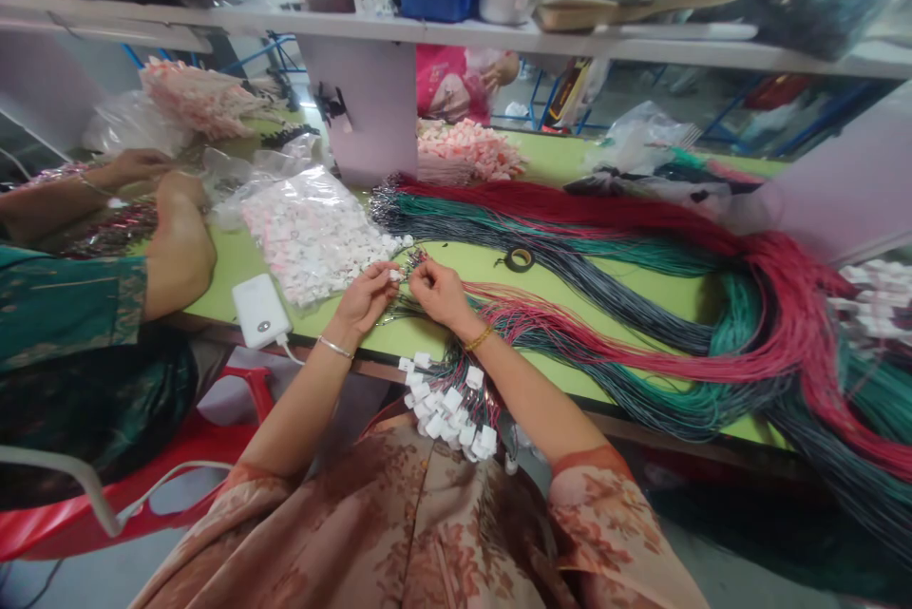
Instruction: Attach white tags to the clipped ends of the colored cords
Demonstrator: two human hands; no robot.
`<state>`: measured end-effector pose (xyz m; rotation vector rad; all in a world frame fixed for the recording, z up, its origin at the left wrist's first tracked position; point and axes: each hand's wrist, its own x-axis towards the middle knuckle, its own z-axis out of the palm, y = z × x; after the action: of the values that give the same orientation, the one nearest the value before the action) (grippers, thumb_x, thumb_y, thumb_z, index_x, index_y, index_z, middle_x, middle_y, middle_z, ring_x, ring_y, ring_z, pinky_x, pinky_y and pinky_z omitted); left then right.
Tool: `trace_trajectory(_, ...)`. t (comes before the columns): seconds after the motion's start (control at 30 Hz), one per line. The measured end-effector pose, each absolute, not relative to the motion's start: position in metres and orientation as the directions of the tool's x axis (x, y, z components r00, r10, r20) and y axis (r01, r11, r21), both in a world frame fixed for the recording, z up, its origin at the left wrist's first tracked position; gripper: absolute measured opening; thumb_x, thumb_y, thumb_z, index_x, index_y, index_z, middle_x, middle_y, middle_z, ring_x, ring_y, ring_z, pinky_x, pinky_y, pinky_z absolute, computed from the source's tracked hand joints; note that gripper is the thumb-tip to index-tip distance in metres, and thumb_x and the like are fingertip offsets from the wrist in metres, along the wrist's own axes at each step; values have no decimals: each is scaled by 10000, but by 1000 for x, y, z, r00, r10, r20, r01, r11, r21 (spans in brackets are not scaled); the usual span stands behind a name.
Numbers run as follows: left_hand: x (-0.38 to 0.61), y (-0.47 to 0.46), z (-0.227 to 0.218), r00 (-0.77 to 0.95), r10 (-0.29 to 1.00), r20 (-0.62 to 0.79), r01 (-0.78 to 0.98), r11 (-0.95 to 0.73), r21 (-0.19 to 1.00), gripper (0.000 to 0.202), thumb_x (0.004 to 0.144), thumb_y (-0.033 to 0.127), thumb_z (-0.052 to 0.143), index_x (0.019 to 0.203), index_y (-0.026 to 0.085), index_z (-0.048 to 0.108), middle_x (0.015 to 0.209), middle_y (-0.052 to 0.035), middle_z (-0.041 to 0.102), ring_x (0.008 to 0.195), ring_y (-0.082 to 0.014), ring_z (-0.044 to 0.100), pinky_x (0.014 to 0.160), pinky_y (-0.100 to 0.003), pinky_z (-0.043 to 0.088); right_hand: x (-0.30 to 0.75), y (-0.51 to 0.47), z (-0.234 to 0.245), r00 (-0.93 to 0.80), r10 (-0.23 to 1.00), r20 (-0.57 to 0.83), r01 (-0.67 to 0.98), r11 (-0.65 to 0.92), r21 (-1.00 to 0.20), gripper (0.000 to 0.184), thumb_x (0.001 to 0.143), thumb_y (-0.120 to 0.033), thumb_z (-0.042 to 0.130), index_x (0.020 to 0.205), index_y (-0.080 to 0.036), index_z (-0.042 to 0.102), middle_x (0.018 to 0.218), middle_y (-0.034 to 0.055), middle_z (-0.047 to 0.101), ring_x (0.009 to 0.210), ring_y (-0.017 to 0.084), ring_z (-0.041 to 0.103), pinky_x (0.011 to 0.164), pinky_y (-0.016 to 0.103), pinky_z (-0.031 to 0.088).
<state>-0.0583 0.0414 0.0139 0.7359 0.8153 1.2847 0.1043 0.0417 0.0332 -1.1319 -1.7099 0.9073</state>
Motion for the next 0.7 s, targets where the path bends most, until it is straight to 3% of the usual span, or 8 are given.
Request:
trace_trajectory(0.17,-53,43,11,154,981,-119,-570,186,801,244,655,214,785,822,147,620,803,-22,643,626,-61,542,581,-181,425,110,47,27,-232,946,228,348,300,-888,179,724,-332,525,674,-162,547,585,-29,486,535,91,379,531,230,310)
trace_trajectory(0.3,-49,43,9,143,985,-101,-531,162,831,252,642,234,801,801,139,630,754,-10,625,612,-58,533,566,-174,422,112,49,23,-237,949,209,394,291,-872,194,731,-344,526,662,-164,542,572,-32,478,542,93,386,538,225,310)
trace_trajectory(0.47,-41,43,0,61,994,-94,-442,112,890,311,611,272,842,812,139,646,657,15,592,560,-57,500,525,-179,394,111,46,19,-249,939,236,491,332,-805,243,794,-386,530,687,-168,540,593,-15,516,550,107,411,549,236,310)
trace_trajectory(0.7,-39,41,-8,-73,995,-74,-425,36,905,312,618,311,834,777,148,621,628,26,583,538,-57,489,521,-196,378,103,39,14,-302,902,309,574,431,-696,182,850,-275,484,708,-176,541,648,26,571,583,129,455,583,248,318)
